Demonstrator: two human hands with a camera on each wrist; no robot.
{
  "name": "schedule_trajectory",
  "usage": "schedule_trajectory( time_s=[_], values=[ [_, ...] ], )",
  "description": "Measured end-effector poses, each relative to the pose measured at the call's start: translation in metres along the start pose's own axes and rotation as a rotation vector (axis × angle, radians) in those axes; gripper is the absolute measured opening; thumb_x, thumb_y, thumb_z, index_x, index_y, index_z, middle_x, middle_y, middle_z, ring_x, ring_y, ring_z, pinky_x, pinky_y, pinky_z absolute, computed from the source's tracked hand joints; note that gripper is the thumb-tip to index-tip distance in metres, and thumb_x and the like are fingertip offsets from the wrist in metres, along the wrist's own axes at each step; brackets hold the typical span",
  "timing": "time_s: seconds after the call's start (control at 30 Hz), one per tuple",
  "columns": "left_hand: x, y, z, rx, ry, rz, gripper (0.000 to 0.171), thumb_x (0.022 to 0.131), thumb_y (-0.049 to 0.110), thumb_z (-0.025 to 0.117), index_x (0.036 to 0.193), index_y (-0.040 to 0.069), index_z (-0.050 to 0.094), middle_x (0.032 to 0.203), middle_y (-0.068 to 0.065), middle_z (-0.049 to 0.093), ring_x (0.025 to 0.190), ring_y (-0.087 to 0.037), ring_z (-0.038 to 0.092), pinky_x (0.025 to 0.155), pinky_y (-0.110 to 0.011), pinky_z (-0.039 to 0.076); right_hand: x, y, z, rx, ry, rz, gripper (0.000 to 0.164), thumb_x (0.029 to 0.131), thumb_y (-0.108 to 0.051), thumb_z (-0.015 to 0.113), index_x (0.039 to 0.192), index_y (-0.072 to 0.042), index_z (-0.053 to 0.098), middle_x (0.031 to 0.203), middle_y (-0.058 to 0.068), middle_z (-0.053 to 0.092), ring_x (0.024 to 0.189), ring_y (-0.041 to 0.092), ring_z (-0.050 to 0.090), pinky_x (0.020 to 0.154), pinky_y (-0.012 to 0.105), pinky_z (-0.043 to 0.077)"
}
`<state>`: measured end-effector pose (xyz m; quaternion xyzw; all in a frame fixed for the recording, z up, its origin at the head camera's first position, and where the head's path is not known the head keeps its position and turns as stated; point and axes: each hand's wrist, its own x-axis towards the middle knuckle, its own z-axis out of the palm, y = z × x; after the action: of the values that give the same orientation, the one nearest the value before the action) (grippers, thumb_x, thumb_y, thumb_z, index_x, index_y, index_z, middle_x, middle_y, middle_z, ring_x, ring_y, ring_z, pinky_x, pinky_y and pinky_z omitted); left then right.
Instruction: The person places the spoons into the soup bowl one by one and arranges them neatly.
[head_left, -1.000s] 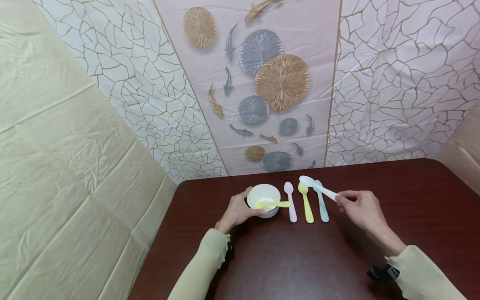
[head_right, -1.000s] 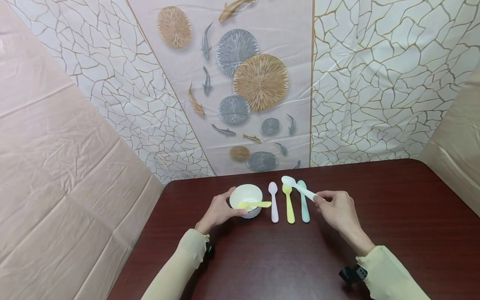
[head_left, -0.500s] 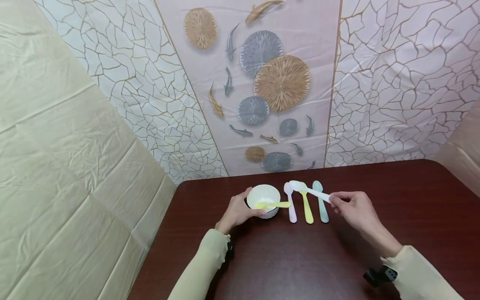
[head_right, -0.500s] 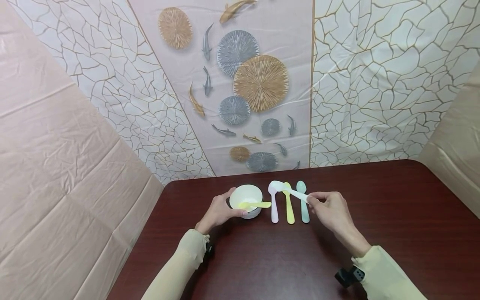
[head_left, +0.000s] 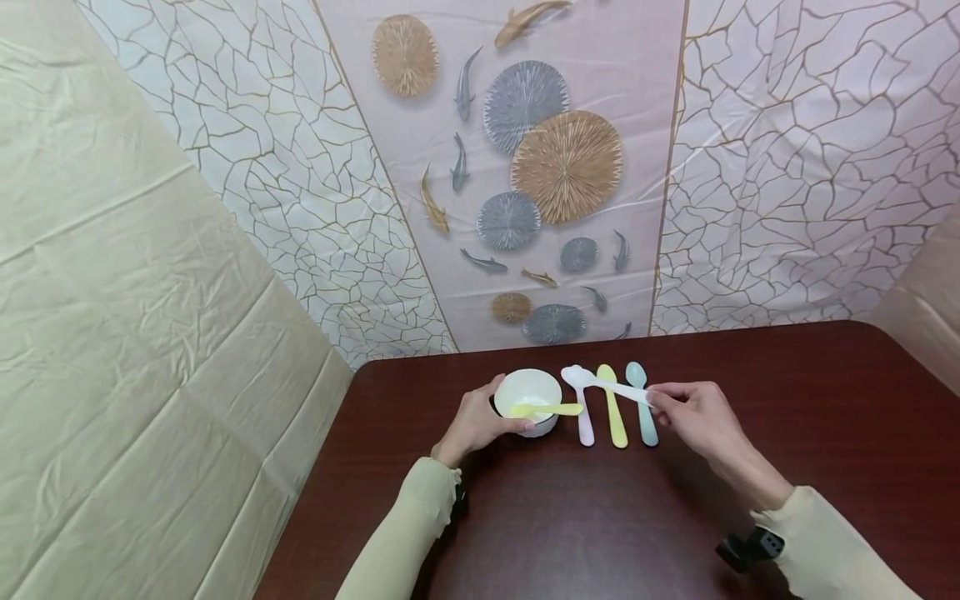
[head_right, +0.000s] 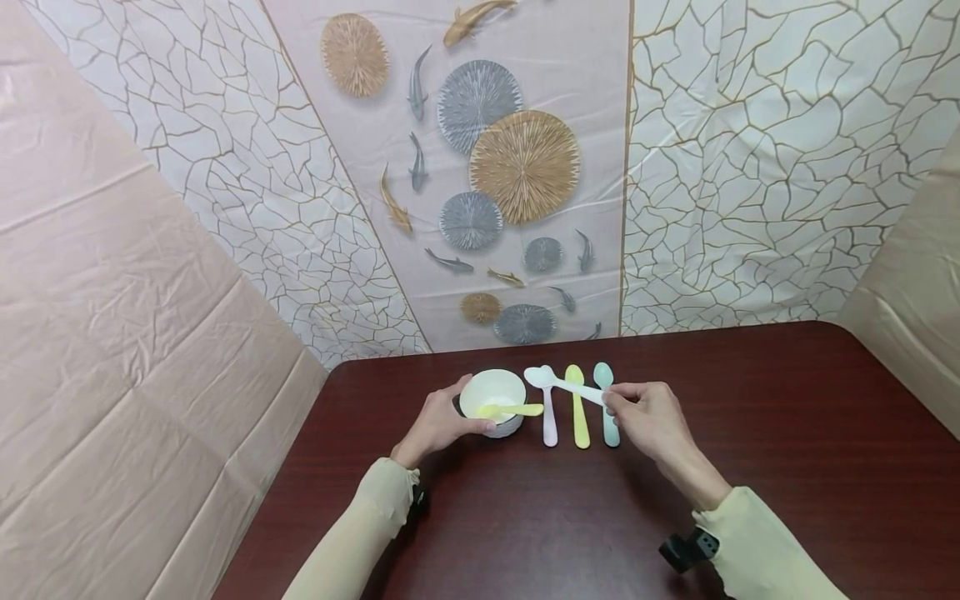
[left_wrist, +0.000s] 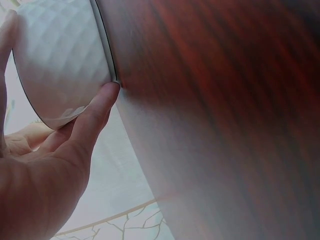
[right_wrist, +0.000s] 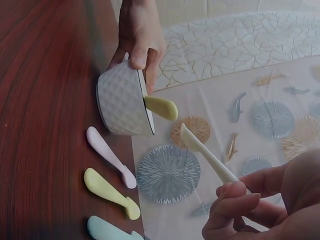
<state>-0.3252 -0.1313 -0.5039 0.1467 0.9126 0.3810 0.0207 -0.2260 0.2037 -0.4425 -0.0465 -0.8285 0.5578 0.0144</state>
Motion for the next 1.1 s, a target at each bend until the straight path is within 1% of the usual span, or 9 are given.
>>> schedule_trajectory(
  time_s=[0.1, 0.33, 0.5, 0.6, 0.8, 1.1],
  values=[
    [-0.001, 0.000, 0.000, 0.003, 0.001, 0.000, 0.108, 0.078, 0.043, 0.099, 0.164, 0.002, 0.048, 0.168, -0.017, 0.053, 0.154, -0.036, 0.053, 0.126, -0.052, 0.046, 0.002, -0.001, 0.002, 0.003, -0.007, -0.008, 0.038, 0.110, -0.018, 0.062, 0.128, 0.015, 0.070, 0.068, -0.012, 0.062, 0.061, 0.001, 0.050, 0.051, 0.024, 0.034],
    [-0.001, 0.001, -0.001, 0.019, -0.006, -0.002, 0.108, 0.078, 0.043, 0.099, 0.164, 0.001, 0.047, 0.167, -0.017, 0.053, 0.154, -0.037, 0.053, 0.125, -0.053, 0.046, 0.003, -0.002, 0.008, -0.004, -0.022, -0.002, 0.039, 0.110, -0.017, 0.063, 0.132, 0.016, 0.069, 0.070, -0.011, 0.062, 0.061, 0.002, 0.049, 0.052, 0.023, 0.034],
    [-0.001, 0.001, -0.001, 0.017, -0.007, -0.004, 0.108, 0.079, 0.044, 0.099, 0.164, 0.002, 0.047, 0.167, -0.018, 0.053, 0.153, -0.037, 0.054, 0.125, -0.053, 0.047, 0.005, -0.003, 0.012, -0.027, -0.023, -0.005, 0.035, 0.110, -0.016, 0.062, 0.126, 0.014, 0.072, 0.071, -0.007, 0.062, 0.061, 0.005, 0.049, 0.052, 0.024, 0.035],
    [0.000, 0.001, -0.001, 0.015, -0.007, 0.000, 0.108, 0.079, 0.044, 0.098, 0.164, 0.002, 0.047, 0.166, -0.018, 0.054, 0.153, -0.036, 0.054, 0.124, -0.052, 0.048, 0.006, -0.004, 0.014, -0.026, -0.026, -0.003, 0.033, 0.110, -0.016, 0.062, 0.124, 0.012, 0.073, 0.070, -0.008, 0.062, 0.061, 0.005, 0.049, 0.052, 0.023, 0.035],
    [0.002, 0.000, 0.000, 0.022, -0.008, -0.001, 0.109, 0.079, 0.045, 0.098, 0.165, 0.003, 0.046, 0.166, -0.018, 0.055, 0.152, -0.035, 0.055, 0.124, -0.051, 0.048, 0.008, -0.005, 0.019, -0.005, -0.039, -0.002, 0.032, 0.110, -0.014, 0.062, 0.124, 0.012, 0.073, 0.072, -0.009, 0.063, 0.064, 0.004, 0.053, 0.053, 0.022, 0.037],
    [0.001, -0.001, 0.000, 0.014, -0.008, -0.001, 0.110, 0.079, 0.045, 0.098, 0.165, 0.003, 0.045, 0.165, -0.018, 0.055, 0.151, -0.034, 0.056, 0.123, -0.051, 0.049, 0.013, -0.006, 0.026, -0.034, -0.031, -0.007, 0.031, 0.108, -0.012, 0.063, 0.122, 0.013, 0.075, 0.072, -0.009, 0.066, 0.069, 0.010, 0.060, 0.052, 0.025, 0.038]
  ],
)
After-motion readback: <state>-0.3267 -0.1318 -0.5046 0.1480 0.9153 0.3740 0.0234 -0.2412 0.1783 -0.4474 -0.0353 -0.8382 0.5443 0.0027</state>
